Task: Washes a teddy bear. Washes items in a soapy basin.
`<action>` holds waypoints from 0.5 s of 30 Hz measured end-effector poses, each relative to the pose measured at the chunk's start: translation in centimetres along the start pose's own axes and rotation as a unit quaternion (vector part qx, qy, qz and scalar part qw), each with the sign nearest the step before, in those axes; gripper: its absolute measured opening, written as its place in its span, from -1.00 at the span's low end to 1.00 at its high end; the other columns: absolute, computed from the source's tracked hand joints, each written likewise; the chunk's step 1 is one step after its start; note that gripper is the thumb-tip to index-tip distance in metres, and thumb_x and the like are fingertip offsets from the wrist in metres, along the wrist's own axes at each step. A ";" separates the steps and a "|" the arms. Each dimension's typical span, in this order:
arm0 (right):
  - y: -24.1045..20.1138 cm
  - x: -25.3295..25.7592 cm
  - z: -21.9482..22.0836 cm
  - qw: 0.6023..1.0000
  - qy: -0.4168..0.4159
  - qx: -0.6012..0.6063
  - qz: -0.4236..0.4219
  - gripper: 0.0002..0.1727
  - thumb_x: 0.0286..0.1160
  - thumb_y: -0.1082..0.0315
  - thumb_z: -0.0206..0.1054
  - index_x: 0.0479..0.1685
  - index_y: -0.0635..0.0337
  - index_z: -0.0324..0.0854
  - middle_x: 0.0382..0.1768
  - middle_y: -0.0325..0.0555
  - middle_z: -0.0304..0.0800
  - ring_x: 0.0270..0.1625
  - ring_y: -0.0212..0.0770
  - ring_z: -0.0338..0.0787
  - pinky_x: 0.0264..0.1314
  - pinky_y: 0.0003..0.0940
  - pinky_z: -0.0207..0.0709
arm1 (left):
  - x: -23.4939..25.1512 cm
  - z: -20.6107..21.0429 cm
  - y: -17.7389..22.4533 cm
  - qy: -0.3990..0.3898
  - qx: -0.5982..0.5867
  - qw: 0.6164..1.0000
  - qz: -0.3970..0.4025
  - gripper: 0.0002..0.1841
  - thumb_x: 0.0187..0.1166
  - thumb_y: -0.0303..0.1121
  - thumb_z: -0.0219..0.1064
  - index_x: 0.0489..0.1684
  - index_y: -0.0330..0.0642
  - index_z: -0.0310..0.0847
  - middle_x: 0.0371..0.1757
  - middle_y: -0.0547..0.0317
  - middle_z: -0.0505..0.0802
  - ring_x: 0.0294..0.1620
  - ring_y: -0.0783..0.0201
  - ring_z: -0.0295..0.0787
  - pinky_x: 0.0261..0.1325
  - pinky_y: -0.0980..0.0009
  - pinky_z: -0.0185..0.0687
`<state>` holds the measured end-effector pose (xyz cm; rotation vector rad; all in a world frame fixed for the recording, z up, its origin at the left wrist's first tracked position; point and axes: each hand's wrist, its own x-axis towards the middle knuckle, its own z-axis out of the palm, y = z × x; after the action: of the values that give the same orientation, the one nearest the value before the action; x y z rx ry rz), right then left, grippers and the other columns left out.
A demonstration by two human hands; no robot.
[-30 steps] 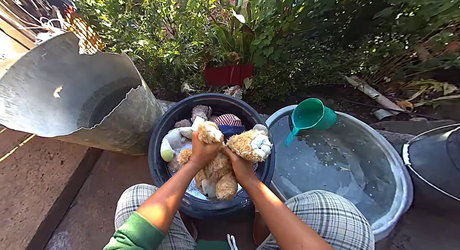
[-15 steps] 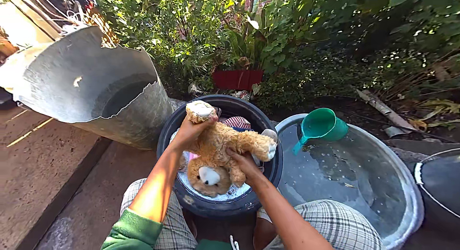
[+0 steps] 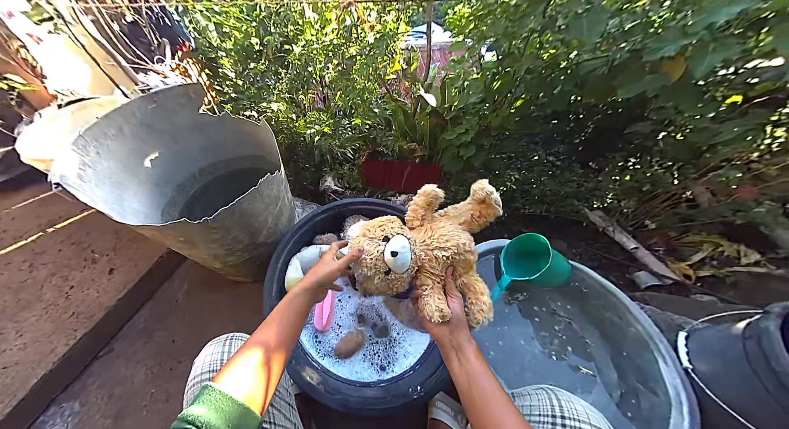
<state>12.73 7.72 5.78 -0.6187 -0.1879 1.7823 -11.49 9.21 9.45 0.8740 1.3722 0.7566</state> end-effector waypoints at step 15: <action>1.3 -2.3 1.8 0.718 -0.119 -0.683 -0.057 -0.61 0.57 0.26 0.37 0.26 0.32 0.67 0.11 0.08 0.83 0.01 -0.11 0.86 0.08 -0.13 0.75 | -0.6 -2.9 1.9 0.057 -0.011 0.962 0.268 -0.53 0.30 -0.62 0.45 0.27 -0.31 0.61 0.00 0.02 0.88 -0.05 0.27 0.88 0.10 0.25 0.85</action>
<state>11.14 5.54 7.50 -1.3290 -1.7879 1.3246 -14.36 9.86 11.39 1.2212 1.2309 1.2487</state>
